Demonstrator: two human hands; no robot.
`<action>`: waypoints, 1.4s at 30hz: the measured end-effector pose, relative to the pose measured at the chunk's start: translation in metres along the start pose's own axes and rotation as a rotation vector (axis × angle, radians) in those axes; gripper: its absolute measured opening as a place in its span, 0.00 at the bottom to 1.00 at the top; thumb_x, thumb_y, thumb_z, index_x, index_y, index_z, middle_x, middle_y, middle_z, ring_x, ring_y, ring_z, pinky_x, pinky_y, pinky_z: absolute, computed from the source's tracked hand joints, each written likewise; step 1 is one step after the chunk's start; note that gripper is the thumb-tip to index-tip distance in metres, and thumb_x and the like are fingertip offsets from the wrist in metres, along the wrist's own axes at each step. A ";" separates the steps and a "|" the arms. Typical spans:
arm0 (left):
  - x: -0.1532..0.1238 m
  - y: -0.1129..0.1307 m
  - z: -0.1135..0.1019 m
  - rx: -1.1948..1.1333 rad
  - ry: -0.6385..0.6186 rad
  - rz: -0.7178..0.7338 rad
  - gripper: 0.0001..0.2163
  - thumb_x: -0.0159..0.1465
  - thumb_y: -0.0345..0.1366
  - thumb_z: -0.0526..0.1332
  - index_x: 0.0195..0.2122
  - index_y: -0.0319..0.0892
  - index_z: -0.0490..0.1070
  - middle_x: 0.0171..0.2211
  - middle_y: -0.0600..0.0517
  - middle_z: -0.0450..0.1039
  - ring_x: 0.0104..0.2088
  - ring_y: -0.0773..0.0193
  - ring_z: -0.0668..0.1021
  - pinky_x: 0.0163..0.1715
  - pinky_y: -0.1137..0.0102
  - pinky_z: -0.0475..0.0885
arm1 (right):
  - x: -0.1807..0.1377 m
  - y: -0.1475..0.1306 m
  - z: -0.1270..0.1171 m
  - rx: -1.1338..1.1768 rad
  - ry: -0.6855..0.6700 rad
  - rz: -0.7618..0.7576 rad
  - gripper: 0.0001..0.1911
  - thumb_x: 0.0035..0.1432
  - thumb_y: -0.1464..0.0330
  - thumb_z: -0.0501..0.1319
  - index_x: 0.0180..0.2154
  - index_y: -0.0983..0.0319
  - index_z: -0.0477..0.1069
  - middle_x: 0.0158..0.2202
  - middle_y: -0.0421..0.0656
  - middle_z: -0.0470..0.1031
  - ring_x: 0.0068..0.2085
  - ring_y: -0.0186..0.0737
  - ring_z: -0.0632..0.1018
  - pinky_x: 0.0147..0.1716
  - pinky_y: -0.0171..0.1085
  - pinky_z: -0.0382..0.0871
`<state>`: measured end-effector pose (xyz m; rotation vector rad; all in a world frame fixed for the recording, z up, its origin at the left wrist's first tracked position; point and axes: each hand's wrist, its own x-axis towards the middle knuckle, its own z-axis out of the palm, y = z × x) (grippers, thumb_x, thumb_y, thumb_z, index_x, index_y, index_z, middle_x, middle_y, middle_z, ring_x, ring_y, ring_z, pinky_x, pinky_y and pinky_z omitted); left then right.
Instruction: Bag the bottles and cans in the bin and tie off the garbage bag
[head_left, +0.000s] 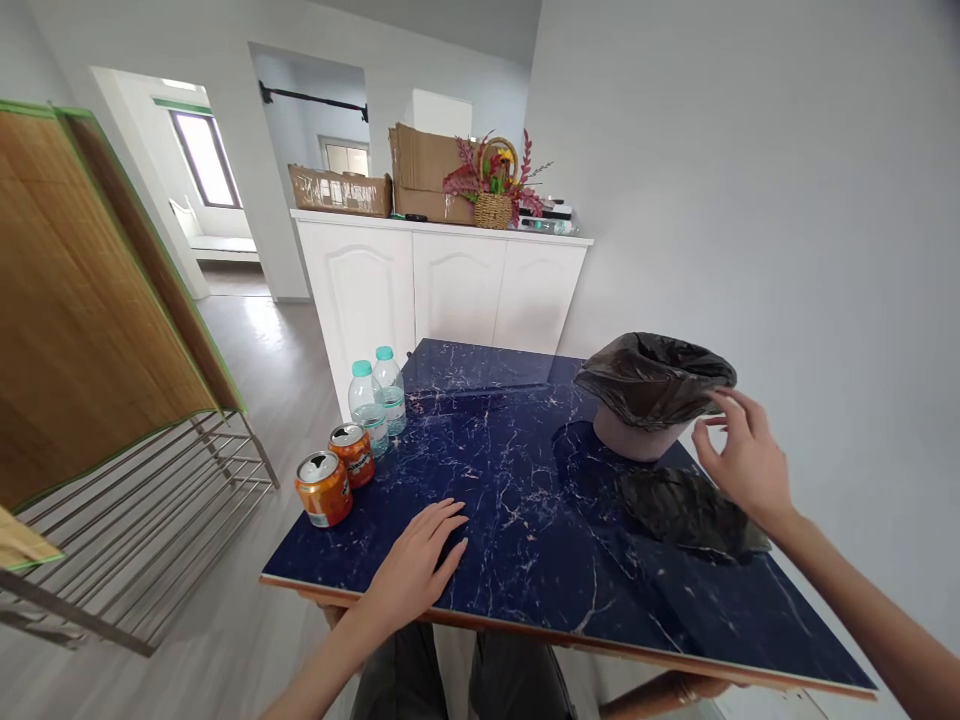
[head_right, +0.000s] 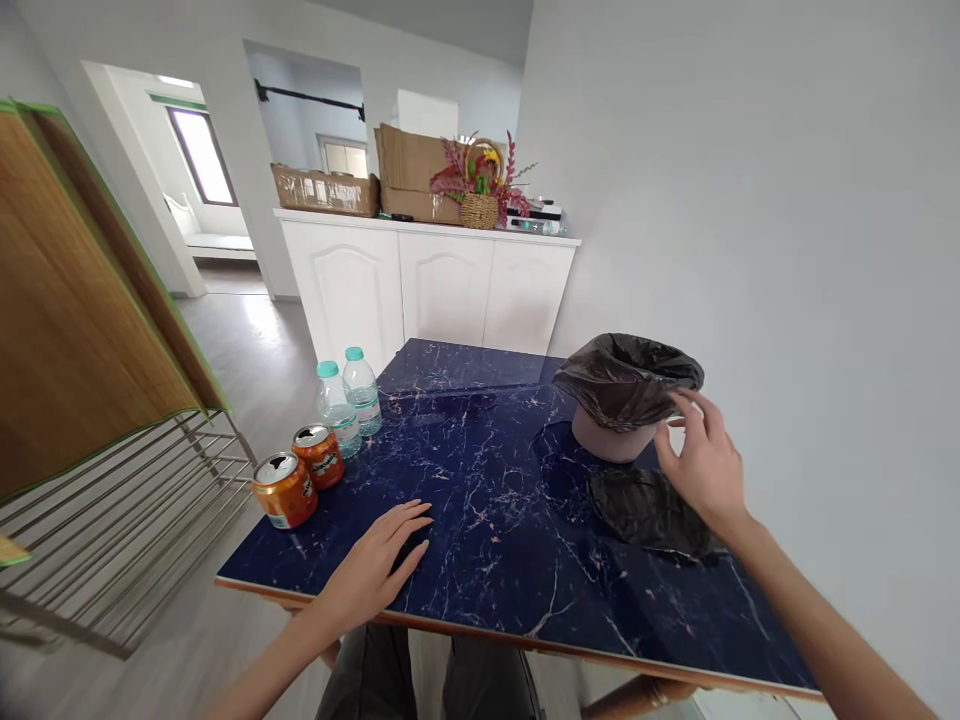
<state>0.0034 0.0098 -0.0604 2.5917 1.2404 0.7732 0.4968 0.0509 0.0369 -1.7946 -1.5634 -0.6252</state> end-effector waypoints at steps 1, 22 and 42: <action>0.000 0.000 0.000 -0.003 0.009 0.006 0.16 0.78 0.43 0.55 0.63 0.49 0.71 0.68 0.48 0.71 0.70 0.51 0.71 0.69 0.47 0.70 | 0.016 -0.003 -0.005 -0.004 -0.022 0.017 0.31 0.72 0.55 0.53 0.72 0.55 0.59 0.73 0.52 0.64 0.53 0.53 0.82 0.47 0.48 0.76; -0.005 0.002 -0.003 -0.018 0.017 -0.010 0.15 0.77 0.40 0.56 0.63 0.51 0.72 0.67 0.50 0.72 0.69 0.51 0.72 0.69 0.48 0.71 | 0.102 -0.034 0.029 0.245 -0.435 0.038 0.28 0.67 0.45 0.59 0.50 0.61 0.77 0.34 0.51 0.85 0.38 0.53 0.83 0.39 0.45 0.71; -0.001 0.007 -0.012 -0.002 -0.055 -0.044 0.18 0.78 0.40 0.56 0.67 0.52 0.70 0.68 0.50 0.71 0.70 0.49 0.71 0.68 0.46 0.72 | 0.026 -0.160 -0.059 0.636 -0.563 -0.254 0.23 0.68 0.42 0.59 0.46 0.51 0.79 0.45 0.49 0.82 0.37 0.50 0.82 0.18 0.37 0.70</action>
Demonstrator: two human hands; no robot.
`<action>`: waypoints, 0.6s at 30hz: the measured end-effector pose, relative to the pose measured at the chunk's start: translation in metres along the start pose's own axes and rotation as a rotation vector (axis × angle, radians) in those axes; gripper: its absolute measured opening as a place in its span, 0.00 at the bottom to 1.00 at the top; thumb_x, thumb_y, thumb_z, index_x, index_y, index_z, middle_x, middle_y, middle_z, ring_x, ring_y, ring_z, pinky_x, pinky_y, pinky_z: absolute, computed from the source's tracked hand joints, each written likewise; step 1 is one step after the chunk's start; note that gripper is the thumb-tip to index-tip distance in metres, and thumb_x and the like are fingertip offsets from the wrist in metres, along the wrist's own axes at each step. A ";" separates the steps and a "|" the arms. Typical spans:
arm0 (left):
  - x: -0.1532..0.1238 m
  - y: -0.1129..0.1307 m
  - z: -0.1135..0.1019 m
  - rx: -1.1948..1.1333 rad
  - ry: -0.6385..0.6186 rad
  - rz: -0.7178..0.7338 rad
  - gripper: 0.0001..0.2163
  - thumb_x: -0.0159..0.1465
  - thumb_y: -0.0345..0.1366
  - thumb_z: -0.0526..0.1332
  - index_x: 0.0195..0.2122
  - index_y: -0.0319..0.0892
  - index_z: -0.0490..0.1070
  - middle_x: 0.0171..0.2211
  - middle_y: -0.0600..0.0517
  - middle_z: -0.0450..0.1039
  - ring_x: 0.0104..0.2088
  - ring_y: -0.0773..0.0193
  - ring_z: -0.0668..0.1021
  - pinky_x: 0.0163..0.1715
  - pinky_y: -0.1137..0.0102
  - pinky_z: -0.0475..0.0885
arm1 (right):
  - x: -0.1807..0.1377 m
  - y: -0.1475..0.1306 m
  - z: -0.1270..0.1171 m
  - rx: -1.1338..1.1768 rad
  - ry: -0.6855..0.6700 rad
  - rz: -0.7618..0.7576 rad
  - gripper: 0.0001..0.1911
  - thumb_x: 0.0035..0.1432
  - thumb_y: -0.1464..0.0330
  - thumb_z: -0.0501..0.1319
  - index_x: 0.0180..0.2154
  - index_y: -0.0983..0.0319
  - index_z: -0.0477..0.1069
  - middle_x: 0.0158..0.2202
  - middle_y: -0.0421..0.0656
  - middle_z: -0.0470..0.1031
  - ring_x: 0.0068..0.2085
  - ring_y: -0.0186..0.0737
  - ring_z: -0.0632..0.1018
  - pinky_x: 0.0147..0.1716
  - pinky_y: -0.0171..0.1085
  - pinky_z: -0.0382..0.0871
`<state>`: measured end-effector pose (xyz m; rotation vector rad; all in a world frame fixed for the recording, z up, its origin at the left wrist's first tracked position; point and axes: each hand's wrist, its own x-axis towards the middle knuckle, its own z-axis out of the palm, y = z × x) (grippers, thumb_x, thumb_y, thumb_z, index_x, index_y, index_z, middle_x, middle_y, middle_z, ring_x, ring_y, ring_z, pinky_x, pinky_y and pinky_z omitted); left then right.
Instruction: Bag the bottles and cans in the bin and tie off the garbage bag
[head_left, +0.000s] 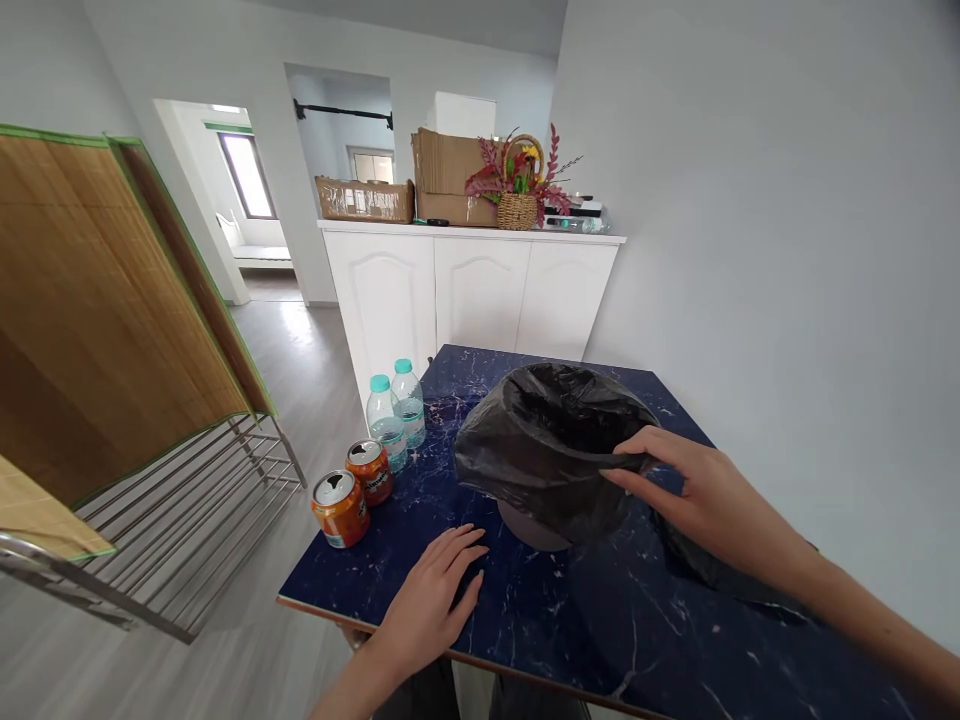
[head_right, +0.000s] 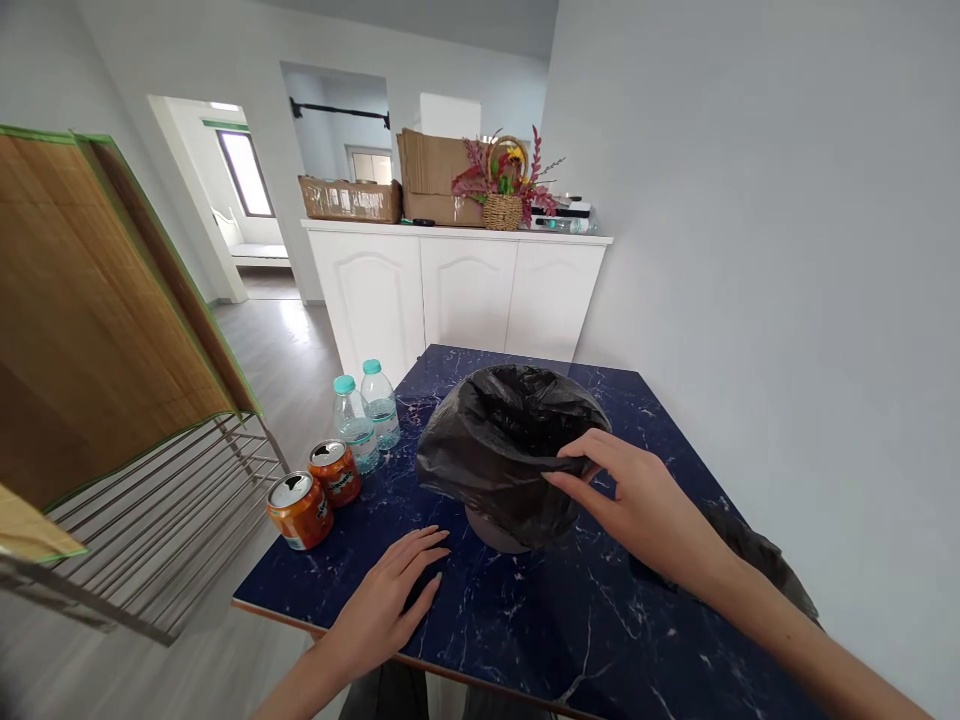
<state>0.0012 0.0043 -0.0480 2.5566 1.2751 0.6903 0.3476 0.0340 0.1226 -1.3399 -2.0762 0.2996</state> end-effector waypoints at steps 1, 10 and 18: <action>0.001 0.000 0.000 0.001 -0.005 -0.006 0.18 0.78 0.40 0.56 0.67 0.53 0.70 0.68 0.50 0.71 0.70 0.48 0.71 0.68 0.46 0.72 | -0.003 -0.002 0.000 0.009 -0.002 -0.006 0.22 0.69 0.43 0.59 0.47 0.51 0.79 0.44 0.50 0.82 0.35 0.48 0.82 0.17 0.36 0.69; -0.008 0.013 -0.024 -0.004 0.101 0.033 0.15 0.75 0.33 0.58 0.60 0.53 0.72 0.57 0.50 0.80 0.59 0.54 0.80 0.58 0.59 0.80 | -0.029 0.009 0.013 -0.002 0.210 -0.110 0.20 0.71 0.56 0.64 0.61 0.50 0.72 0.64 0.52 0.72 0.43 0.49 0.83 0.37 0.45 0.84; -0.017 0.012 -0.131 0.258 0.653 -0.130 0.08 0.72 0.32 0.62 0.51 0.47 0.73 0.45 0.47 0.78 0.45 0.55 0.80 0.49 0.61 0.75 | -0.110 0.057 0.081 0.402 0.451 0.373 0.18 0.68 0.52 0.64 0.54 0.53 0.74 0.47 0.51 0.78 0.32 0.46 0.83 0.26 0.40 0.82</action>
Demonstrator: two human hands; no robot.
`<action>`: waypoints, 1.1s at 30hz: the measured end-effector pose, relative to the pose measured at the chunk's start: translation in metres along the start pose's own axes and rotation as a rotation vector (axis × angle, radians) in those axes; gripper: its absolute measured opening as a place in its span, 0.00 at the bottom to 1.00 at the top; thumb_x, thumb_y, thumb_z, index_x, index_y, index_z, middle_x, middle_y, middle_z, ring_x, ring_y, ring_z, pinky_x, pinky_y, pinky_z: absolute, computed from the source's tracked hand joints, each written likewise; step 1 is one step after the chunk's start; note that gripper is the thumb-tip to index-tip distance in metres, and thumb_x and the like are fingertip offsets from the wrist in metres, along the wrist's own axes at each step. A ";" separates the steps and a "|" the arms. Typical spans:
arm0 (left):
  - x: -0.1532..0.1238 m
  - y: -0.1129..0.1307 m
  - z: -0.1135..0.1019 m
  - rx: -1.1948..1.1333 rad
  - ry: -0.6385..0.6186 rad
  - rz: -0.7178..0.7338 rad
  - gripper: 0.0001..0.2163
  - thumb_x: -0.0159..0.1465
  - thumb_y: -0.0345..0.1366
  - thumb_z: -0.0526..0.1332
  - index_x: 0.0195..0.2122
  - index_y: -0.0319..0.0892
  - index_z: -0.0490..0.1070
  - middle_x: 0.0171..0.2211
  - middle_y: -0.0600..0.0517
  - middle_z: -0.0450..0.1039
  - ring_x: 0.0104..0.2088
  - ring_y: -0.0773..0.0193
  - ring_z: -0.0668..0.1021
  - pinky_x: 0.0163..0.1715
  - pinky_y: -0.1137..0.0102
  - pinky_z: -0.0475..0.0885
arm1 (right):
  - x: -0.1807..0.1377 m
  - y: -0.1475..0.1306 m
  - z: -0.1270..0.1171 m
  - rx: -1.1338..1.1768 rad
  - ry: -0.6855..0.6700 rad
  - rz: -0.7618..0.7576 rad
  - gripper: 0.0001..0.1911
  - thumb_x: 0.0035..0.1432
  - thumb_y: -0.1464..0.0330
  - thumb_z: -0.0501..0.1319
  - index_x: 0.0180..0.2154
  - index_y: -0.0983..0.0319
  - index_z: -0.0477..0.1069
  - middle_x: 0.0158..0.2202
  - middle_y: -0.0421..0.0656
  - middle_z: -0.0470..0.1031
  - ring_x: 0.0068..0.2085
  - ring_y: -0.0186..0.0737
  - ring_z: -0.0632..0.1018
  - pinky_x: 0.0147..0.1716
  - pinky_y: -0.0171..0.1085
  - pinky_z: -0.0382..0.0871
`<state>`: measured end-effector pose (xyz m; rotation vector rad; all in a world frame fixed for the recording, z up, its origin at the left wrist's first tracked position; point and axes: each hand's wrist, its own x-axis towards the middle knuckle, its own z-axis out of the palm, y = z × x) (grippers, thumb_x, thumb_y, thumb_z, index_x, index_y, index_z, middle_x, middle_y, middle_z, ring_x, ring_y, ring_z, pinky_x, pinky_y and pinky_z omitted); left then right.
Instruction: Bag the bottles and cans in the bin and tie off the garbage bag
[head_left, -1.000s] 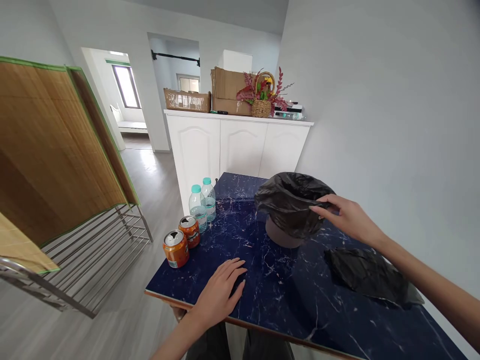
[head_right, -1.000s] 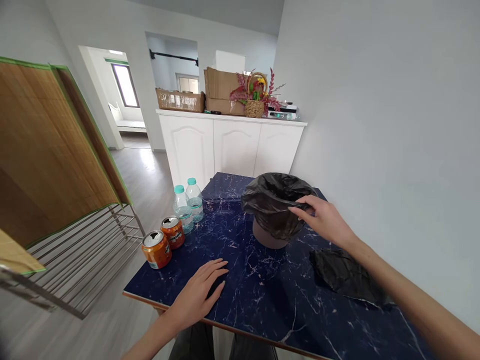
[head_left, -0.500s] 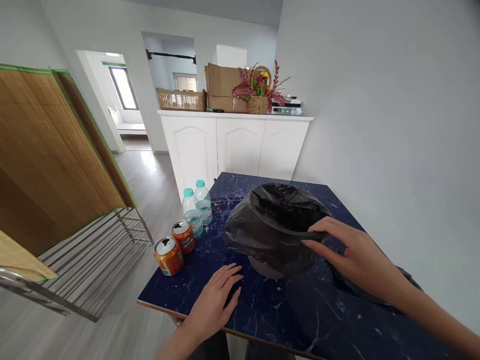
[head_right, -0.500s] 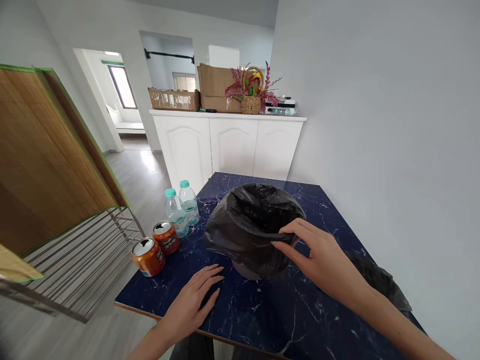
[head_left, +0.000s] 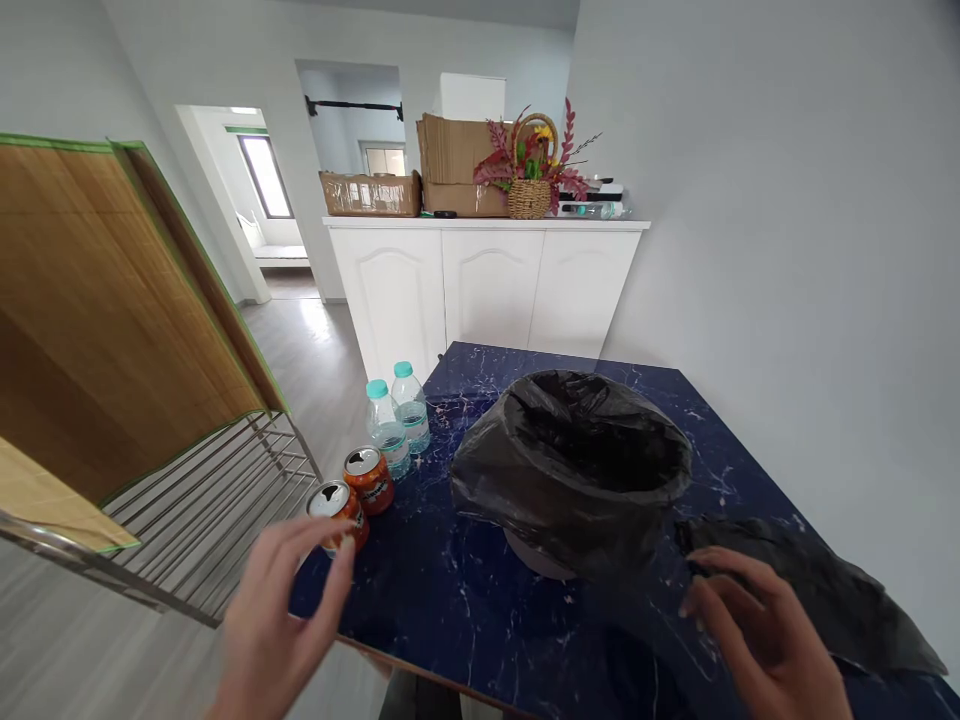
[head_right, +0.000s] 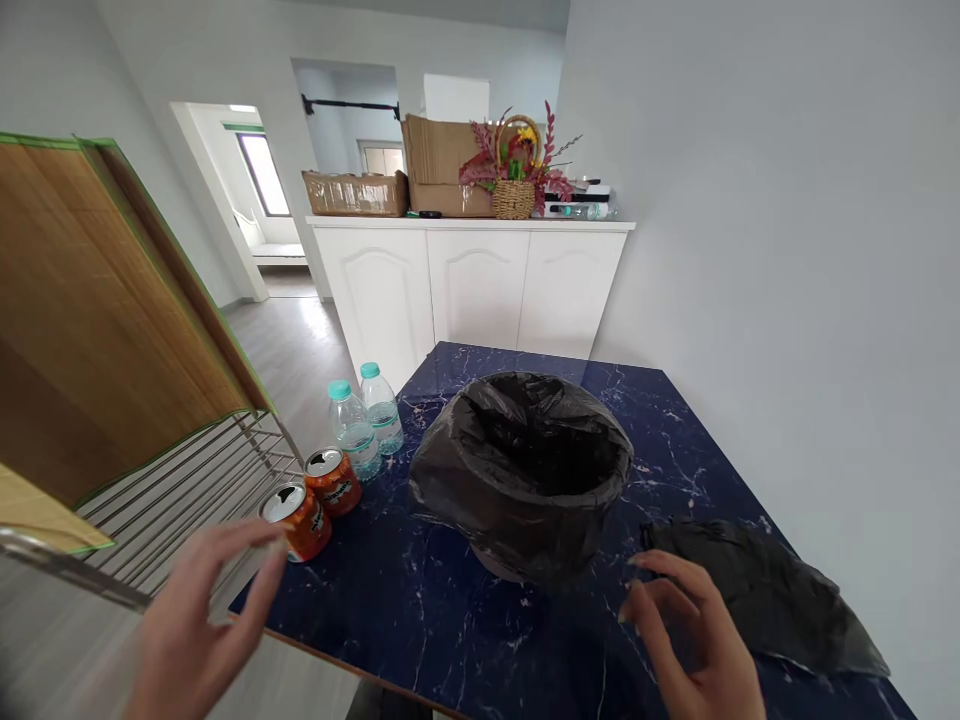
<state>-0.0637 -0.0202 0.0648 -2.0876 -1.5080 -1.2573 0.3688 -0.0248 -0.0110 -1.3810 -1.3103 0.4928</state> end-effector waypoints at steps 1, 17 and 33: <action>0.017 -0.004 -0.005 0.051 0.025 -0.013 0.07 0.73 0.35 0.62 0.50 0.47 0.73 0.45 0.47 0.77 0.45 0.53 0.80 0.50 0.59 0.75 | -0.005 0.013 0.003 0.015 -0.048 0.079 0.19 0.67 0.50 0.64 0.52 0.53 0.74 0.43 0.49 0.80 0.30 0.46 0.83 0.25 0.40 0.81; 0.216 -0.038 0.107 0.600 -0.676 -0.114 0.20 0.74 0.43 0.57 0.60 0.37 0.73 0.45 0.35 0.84 0.52 0.39 0.82 0.60 0.49 0.63 | -0.032 0.082 0.035 0.011 -0.433 0.251 0.20 0.70 0.47 0.57 0.53 0.50 0.74 0.43 0.46 0.83 0.37 0.46 0.85 0.35 0.38 0.81; 0.230 0.123 -0.038 -0.041 0.095 0.274 0.21 0.74 0.53 0.60 0.58 0.43 0.74 0.49 0.52 0.82 0.48 0.56 0.84 0.53 0.61 0.77 | 0.013 0.030 0.011 0.266 -0.216 0.077 0.19 0.69 0.49 0.62 0.47 0.57 0.74 0.39 0.46 0.81 0.34 0.43 0.81 0.37 0.41 0.77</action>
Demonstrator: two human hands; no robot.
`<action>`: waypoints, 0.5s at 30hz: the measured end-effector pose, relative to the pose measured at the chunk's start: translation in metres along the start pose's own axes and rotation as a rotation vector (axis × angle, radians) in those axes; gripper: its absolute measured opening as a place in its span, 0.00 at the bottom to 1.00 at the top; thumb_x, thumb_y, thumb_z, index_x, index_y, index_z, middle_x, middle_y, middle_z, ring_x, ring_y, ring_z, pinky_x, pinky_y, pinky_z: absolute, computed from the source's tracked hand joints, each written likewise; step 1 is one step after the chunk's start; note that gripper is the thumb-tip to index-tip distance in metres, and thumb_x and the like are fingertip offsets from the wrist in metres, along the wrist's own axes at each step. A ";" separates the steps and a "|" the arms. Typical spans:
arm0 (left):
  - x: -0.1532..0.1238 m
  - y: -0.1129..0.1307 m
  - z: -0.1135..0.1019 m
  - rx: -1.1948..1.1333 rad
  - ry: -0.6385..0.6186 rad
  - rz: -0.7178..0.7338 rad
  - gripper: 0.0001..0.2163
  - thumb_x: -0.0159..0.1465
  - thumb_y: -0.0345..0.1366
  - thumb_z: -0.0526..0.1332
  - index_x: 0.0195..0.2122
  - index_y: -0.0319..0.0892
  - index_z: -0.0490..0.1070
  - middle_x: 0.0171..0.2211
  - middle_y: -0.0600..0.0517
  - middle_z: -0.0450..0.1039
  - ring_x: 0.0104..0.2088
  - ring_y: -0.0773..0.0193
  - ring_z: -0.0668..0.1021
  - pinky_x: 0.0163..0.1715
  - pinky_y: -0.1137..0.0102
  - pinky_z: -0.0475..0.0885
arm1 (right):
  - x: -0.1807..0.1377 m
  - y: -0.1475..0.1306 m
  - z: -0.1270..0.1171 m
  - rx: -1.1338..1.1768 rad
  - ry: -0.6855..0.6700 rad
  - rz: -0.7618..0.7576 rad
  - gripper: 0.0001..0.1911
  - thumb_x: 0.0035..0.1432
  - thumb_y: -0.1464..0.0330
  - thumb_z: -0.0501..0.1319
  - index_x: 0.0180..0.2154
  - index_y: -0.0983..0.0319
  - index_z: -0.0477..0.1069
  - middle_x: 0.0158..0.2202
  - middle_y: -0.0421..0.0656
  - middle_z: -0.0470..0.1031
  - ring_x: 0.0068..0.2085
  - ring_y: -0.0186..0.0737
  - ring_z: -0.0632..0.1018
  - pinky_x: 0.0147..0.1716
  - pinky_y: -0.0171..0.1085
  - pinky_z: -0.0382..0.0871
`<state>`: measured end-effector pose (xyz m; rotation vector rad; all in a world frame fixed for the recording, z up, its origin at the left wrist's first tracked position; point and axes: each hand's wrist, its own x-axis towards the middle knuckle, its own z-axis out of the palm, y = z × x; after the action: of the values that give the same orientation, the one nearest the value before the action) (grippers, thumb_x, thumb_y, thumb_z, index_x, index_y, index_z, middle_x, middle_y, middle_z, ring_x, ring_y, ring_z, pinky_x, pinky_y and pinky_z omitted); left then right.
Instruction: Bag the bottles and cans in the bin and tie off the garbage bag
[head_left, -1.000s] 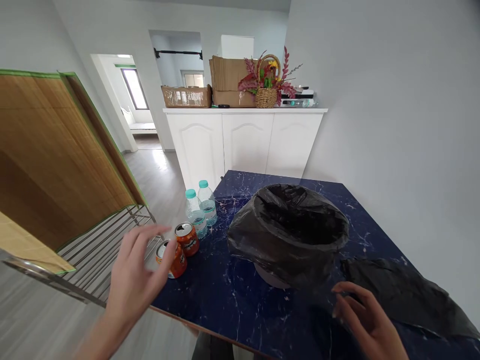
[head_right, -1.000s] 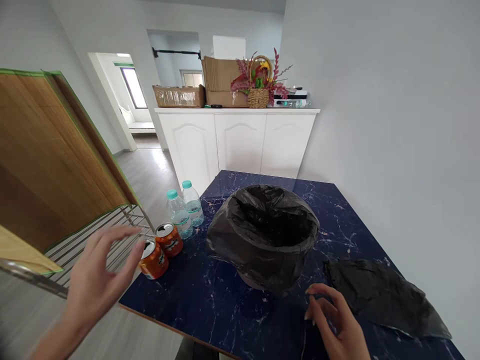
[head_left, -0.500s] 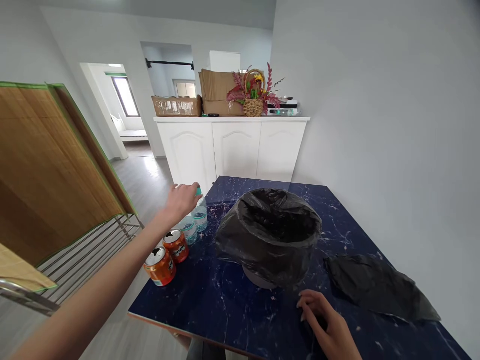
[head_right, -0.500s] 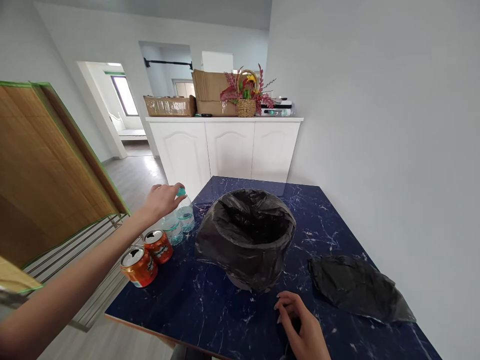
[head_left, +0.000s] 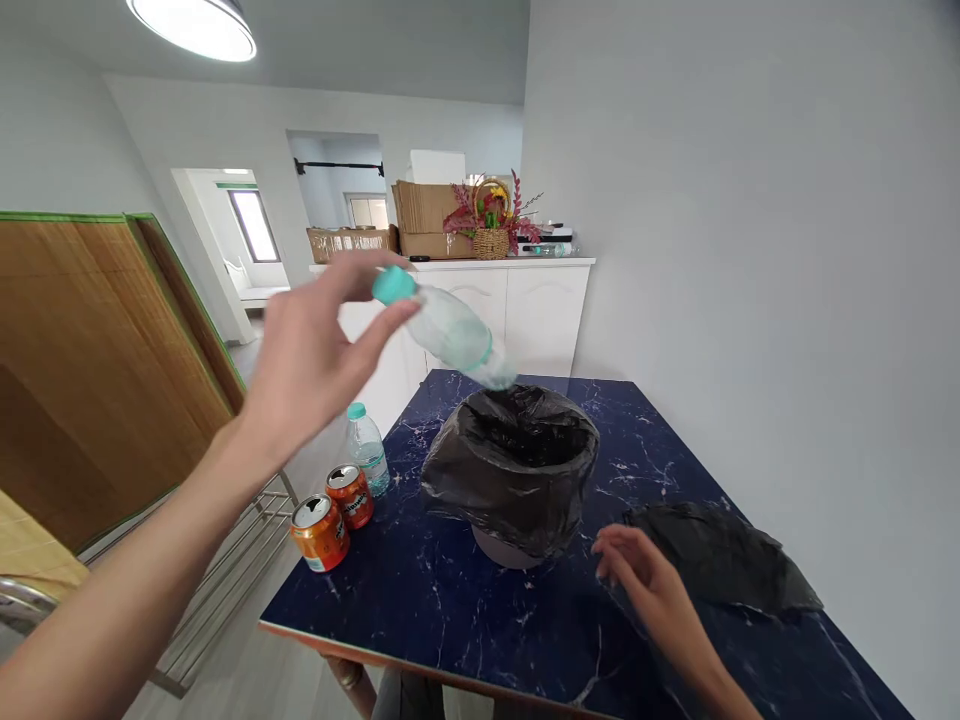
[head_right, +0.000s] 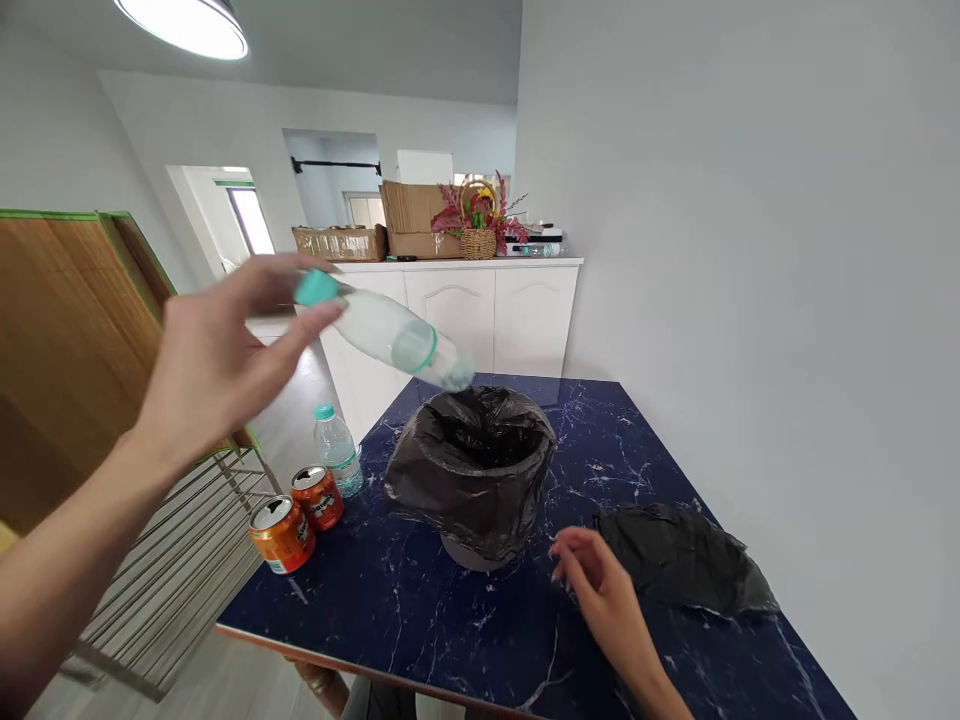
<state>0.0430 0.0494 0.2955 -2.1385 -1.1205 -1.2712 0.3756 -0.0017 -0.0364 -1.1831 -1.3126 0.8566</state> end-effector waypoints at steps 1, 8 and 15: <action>-0.001 0.009 0.003 -0.031 -0.046 0.023 0.19 0.73 0.52 0.61 0.57 0.44 0.75 0.48 0.52 0.83 0.46 0.56 0.85 0.51 0.61 0.77 | 0.012 -0.015 -0.006 -0.009 0.066 -0.028 0.19 0.69 0.49 0.63 0.47 0.57 0.73 0.37 0.45 0.80 0.35 0.44 0.81 0.38 0.42 0.77; -0.022 0.019 0.066 -0.087 -0.453 0.047 0.17 0.75 0.49 0.59 0.58 0.45 0.73 0.45 0.48 0.84 0.39 0.52 0.85 0.41 0.62 0.75 | 0.098 -0.095 -0.009 0.003 0.128 -0.181 0.24 0.64 0.45 0.66 0.50 0.56 0.72 0.54 0.51 0.79 0.56 0.53 0.79 0.60 0.51 0.70; -0.041 0.012 0.091 -0.073 -0.706 0.025 0.16 0.72 0.48 0.62 0.57 0.48 0.75 0.41 0.49 0.84 0.36 0.51 0.84 0.34 0.65 0.72 | 0.140 -0.104 0.019 0.068 -0.053 -0.037 0.32 0.61 0.48 0.70 0.63 0.49 0.73 0.70 0.46 0.70 0.69 0.57 0.71 0.65 0.54 0.69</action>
<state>0.0905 0.0872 0.2152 -2.7385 -1.2999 -0.5372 0.3571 0.1111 0.0964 -1.0871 -1.3341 0.9042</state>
